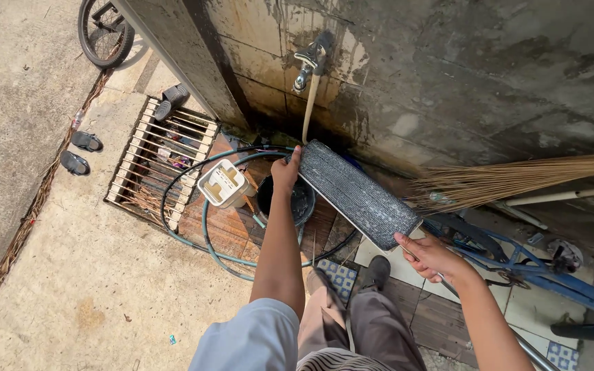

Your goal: Mopping the floor area and rinsing the mop head at an outdoor faucet.

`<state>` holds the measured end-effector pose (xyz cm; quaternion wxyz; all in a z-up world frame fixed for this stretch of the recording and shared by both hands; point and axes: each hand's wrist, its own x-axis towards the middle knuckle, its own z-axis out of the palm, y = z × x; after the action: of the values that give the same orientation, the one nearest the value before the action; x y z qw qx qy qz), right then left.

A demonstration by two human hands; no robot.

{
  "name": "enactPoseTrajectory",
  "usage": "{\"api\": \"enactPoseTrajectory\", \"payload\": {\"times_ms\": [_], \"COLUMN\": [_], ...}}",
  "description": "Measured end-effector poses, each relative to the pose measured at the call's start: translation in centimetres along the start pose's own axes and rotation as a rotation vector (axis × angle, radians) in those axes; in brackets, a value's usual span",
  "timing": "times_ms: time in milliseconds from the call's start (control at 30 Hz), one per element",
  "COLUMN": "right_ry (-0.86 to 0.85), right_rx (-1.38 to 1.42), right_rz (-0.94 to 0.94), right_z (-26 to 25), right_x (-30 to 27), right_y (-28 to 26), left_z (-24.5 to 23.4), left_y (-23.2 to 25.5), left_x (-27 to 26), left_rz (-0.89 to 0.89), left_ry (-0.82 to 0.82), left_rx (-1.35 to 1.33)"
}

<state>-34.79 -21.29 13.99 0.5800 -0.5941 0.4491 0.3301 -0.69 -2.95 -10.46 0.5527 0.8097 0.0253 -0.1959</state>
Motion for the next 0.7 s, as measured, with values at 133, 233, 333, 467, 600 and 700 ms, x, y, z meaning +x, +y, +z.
{"api": "enactPoseTrajectory", "payload": {"times_ms": [133,233,333,467,600,700], "right_ry": [0.060,0.098,0.142,0.195,0.303,0.410], "right_rx": [0.114,0.200,0.266,0.357,0.462,0.563], "right_rz": [0.008,0.038,0.046,0.069,0.058,0.043], "right_z": [-0.1,-0.1,-0.3,-0.5,-0.6,-0.4], "right_x": [-2.0,-3.8,-5.2,-6.8,-7.4,-8.7], "right_y": [3.8,7.4,11.3,17.1,24.1,29.9], "left_z": [5.1,8.1,11.3,16.8,21.3,22.6], "left_y": [1.5,3.1,4.0,3.0,3.4,8.5], "left_x": [-2.2,-5.2,-7.6,-9.9,-13.7,-19.9], "left_rz": [-0.003,-0.043,-0.040,0.047,-0.002,0.009], "left_ry": [-0.040,-0.084,-0.168,-0.393,-0.655,-0.775], "left_rx": [-0.028,0.027,0.140,0.331,0.637,1.001]}}
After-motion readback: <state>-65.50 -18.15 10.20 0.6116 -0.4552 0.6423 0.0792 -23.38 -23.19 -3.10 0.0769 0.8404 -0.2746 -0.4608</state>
